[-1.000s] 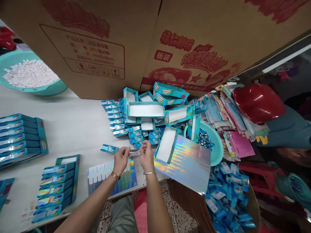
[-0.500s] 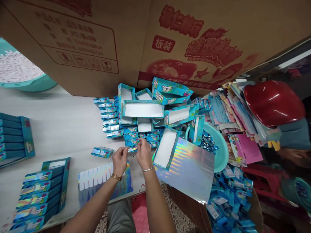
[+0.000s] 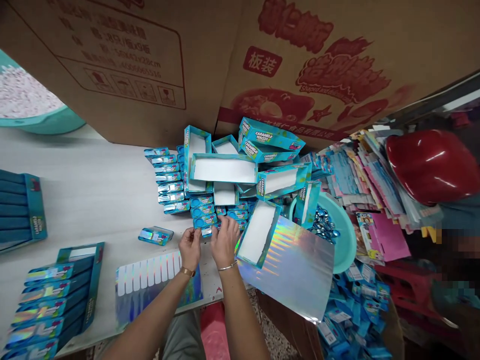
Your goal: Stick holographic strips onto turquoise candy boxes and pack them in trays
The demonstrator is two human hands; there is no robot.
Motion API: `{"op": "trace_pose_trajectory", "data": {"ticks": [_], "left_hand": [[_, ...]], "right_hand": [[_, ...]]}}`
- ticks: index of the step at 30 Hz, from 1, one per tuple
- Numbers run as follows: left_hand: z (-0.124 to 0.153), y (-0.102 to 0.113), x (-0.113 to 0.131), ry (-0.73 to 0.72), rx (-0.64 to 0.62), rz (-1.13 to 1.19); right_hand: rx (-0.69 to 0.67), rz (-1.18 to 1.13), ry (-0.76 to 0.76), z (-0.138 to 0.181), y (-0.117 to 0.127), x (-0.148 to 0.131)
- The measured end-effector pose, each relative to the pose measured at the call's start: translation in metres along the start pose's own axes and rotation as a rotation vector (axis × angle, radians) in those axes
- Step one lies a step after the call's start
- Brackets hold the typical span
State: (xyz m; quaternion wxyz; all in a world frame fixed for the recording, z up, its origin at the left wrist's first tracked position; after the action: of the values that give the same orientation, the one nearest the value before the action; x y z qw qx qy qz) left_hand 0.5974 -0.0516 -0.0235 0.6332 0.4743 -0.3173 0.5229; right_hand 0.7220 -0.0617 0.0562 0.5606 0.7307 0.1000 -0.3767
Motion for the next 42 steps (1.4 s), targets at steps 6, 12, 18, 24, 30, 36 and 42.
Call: {"op": "trace_pose_trajectory", "data": {"ticks": [6, 12, 18, 24, 30, 36, 42], "left_hand": [[-0.006, -0.013, -0.019, -0.032, 0.003, -0.138], [0.004, 0.035, -0.016, -0.145, -0.107, -0.232], [0.035, 0.129, -0.024, -0.385, -0.161, -0.887], [0.027, 0.101, -0.019, -0.498, -0.335, -1.020], [0.016, 0.083, -0.015, -0.417, -0.489, -0.791], [0.015, 0.097, -0.004, -0.385, -0.553, -0.635], [0.016, 0.099, 0.014, -0.372, -0.509, -0.485]], "right_hand": [[-0.002, -0.085, 0.034, -0.001, -0.002, 0.004], [0.024, -0.070, 0.075, 0.003, 0.004, -0.003], [0.019, -0.222, 0.083, 0.076, -0.007, -0.025], [-0.318, 0.034, 0.161, 0.103, -0.065, -0.017], [-0.358, 0.084, 0.200, 0.089, -0.067, -0.002], [-0.396, 0.073, 0.335, 0.102, -0.042, -0.017], [-0.387, 0.111, 0.435, 0.102, -0.027, -0.026]]}}
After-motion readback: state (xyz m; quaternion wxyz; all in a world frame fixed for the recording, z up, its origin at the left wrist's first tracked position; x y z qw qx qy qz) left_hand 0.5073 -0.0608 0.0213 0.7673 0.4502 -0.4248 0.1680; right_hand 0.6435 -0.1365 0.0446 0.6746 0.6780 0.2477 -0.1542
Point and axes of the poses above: each hand's wrist, its own z-axis away from the middle knuckle, its own y-axis out of the back of the hand, x = y × z, the point moved 4 cm from there along -z, towards the middle knuckle, and after that the axes turned 11 degrees about -z, right-handed, at the moved point
